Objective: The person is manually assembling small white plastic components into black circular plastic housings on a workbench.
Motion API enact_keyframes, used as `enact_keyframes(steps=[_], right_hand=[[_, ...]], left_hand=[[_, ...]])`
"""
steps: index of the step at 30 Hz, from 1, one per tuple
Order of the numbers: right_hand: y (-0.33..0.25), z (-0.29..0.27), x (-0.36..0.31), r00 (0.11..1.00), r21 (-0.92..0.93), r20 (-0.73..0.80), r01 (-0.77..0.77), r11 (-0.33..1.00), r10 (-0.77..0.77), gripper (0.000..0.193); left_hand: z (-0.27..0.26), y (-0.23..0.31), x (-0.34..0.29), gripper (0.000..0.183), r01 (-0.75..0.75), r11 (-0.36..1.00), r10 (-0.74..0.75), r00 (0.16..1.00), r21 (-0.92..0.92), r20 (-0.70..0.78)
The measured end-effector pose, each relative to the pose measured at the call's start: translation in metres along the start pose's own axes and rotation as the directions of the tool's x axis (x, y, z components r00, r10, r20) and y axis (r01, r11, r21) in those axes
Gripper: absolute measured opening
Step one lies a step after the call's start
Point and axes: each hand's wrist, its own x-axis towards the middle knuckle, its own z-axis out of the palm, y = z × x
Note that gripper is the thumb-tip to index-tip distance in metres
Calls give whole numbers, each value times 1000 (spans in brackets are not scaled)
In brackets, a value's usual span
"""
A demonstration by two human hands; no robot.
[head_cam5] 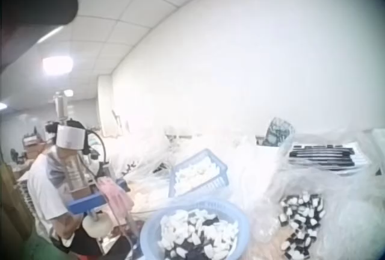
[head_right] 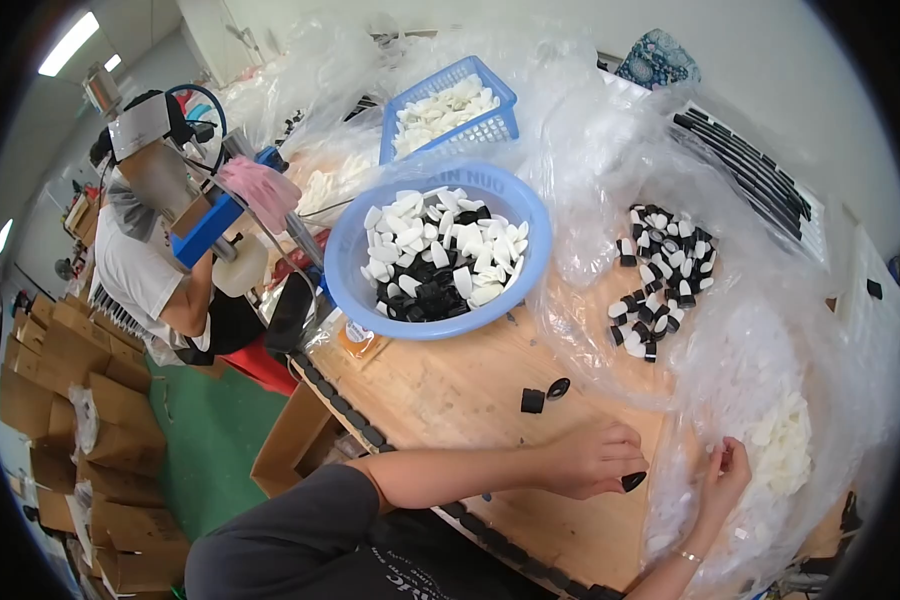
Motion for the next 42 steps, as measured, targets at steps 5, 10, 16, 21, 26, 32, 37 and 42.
enact_keyframes(steps=[5, 10, 16, 21, 26, 32, 37, 42], right_hand=[[3, -6, 1, 1000, 15, 15, -24, 1000, 24, 7], [0, -5, 1, 998, 34, -34, -44, 998, 45, 7], [-13, -8, 2, 983, 28, -165, 89, 996, -83, 5], [-3, -11, 0, 973, 61, -223, 77, 995, -62, 5], [-5, -8, 0, 975, 92, -219, 51, 994, -29, 6], [-10, -5, 3, 961, 10, -269, 75, 997, -70, 6], [-14, -8, -2, 963, -85, -219, 144, 986, -159, 6], [-20, -10, -8, 954, 0, -274, 126, 992, -121, 5]], left_hand=[[4, 1, -2, 46, -21, 999, 22, 999, -28, 30], [4, 1, -4, 46, -21, 999, 23, 999, -43, 43], [-19, -3, 6, 45, 34, 996, -30, 999, 87, -42], [-35, -7, 12, 47, 145, 979, -118, 976, 144, -182], [-30, -9, 10, 48, 146, 978, -121, 979, 147, -165], [-32, -9, 10, 49, 146, 979, -126, 983, 143, -136], [-32, -6, 8, 50, 174, 976, -151, 974, 132, -171], [-31, 0, 10, 44, 127, 982, -108, 985, 140, -138]])
